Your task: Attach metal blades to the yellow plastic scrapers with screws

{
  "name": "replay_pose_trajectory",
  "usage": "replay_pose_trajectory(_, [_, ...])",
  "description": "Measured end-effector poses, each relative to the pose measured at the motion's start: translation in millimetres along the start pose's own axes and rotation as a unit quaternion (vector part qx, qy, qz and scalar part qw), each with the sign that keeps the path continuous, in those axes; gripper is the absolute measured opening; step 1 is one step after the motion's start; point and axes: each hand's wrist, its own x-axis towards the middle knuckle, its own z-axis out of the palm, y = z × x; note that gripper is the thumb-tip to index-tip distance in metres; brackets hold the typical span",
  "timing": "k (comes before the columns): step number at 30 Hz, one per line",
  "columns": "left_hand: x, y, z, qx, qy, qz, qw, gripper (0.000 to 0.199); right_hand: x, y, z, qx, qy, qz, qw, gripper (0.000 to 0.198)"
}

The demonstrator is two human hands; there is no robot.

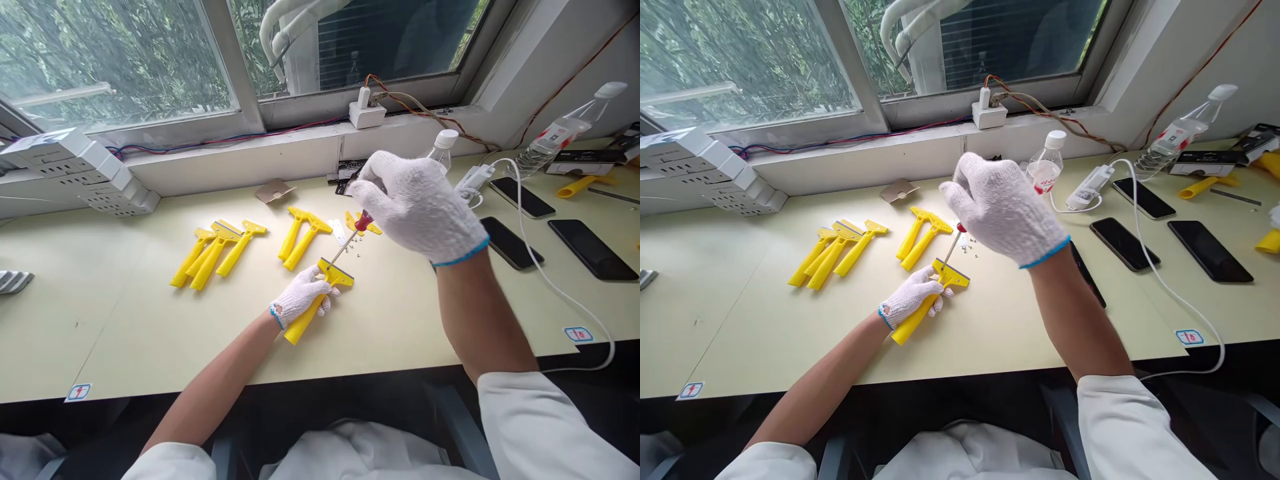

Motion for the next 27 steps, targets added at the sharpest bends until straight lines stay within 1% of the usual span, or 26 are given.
replay_pose_trajectory(1, [0.1,0.4,-0.1,-0.002,0.001,-0.002,1.000,0.044,-1.3,-4.0,1.5,-0.039,0.022,0.025,0.999,0.028])
replay_pose_trajectory(2, [0.2,0.9,-0.1,-0.006,0.001,-0.003,1.000,0.044,-2.0,-6.1,3.1,-0.075,0.030,0.040,0.996,0.033])
replay_pose_trajectory(3, [0.1,1.5,-0.1,-0.009,0.003,-0.004,1.000,0.044,-2.3,-6.3,4.1,-0.100,0.022,0.042,0.994,0.034])
replay_pose_trajectory(4, [0.0,2.1,0.0,-0.013,0.006,-0.004,1.000,0.044,-2.5,-4.8,4.2,-0.106,0.005,0.025,0.994,0.031])
replay_pose_trajectory(6, [-0.4,2.9,0.3,-0.019,0.011,-0.007,1.000,0.044,-3.7,1.6,1.2,-0.078,-0.028,-0.047,0.995,0.017])
replay_pose_trajectory(7, [-0.5,2.9,0.4,-0.021,0.013,-0.009,1.000,0.043,-4.7,5.2,-1.6,-0.055,-0.038,-0.084,0.994,0.015])
replay_pose_trajectory(8, [-0.6,2.7,0.4,-0.024,0.013,-0.011,1.000,0.042,-5.7,8.3,-4.9,-0.029,-0.045,-0.111,0.992,0.021])
replay_pose_trajectory(10, [-0.5,1.6,0.2,-0.025,0.010,-0.008,1.000,0.042,-7.2,12.1,-10.4,0.022,-0.070,-0.132,0.989,0.034])
replay_pose_trajectory(12, [0.1,0.3,-0.5,-0.020,0.006,-0.002,1.000,0.045,-6.9,13.0,-11.3,0.060,-0.088,-0.124,0.987,0.037])
replay_pose_trajectory(13, [0.4,-0.2,-1.0,-0.016,0.005,0.001,1.000,0.046,-6.0,13.3,-9.4,0.066,-0.083,-0.113,0.988,0.034])
replay_pose_trajectory(14, [0.7,-0.5,-1.3,-0.012,0.006,0.002,1.000,0.047,-4.7,14.0,-6.0,0.062,-0.063,-0.095,0.992,0.028])
replay_pose_trajectory(16, [0.9,-0.4,-1.7,-0.008,0.007,0.002,1.000,0.047,-1.4,17.5,2.8,0.037,0.000,-0.045,0.998,0.013])
replay_pose_trajectory(17, [0.7,0.2,-1.5,-0.007,0.008,0.002,1.000,0.047,0.4,20.1,7.0,0.026,0.027,-0.025,0.999,0.011])
replay_pose_trajectory(18, [0.3,0.9,-1.1,-0.006,0.010,0.001,1.000,0.046,1.9,22.8,10.2,0.022,0.045,-0.016,0.999,0.013])
replay_pose_trajectory(20, [-1.0,3.1,0.4,-0.006,0.012,0.002,1.000,0.045,4.2,26.5,13.0,0.041,0.052,-0.025,0.997,0.015])
replay_pose_trajectory(22, [-2.6,5.6,2.3,-0.009,0.007,0.006,1.000,0.043,5.6,26.4,11.6,0.084,0.047,-0.040,0.995,0.018])
replay_pose_trajectory(24, [-4.0,7.5,3.9,-0.011,0.001,0.010,1.000,0.041,7.0,23.2,9.0,0.138,0.052,-0.042,0.988,0.022])
replay_pose_trajectory(26, [-4.6,8.4,4.5,-0.013,0.001,0.011,1.000,0.040,9.3,19.9,7.1,0.196,0.078,-0.037,0.977,0.023])
replay_pose_trajectory(27, [-4.8,8.5,4.5,-0.014,0.003,0.011,1.000,0.040,10.9,19.2,6.2,0.219,0.102,-0.034,0.970,0.022])
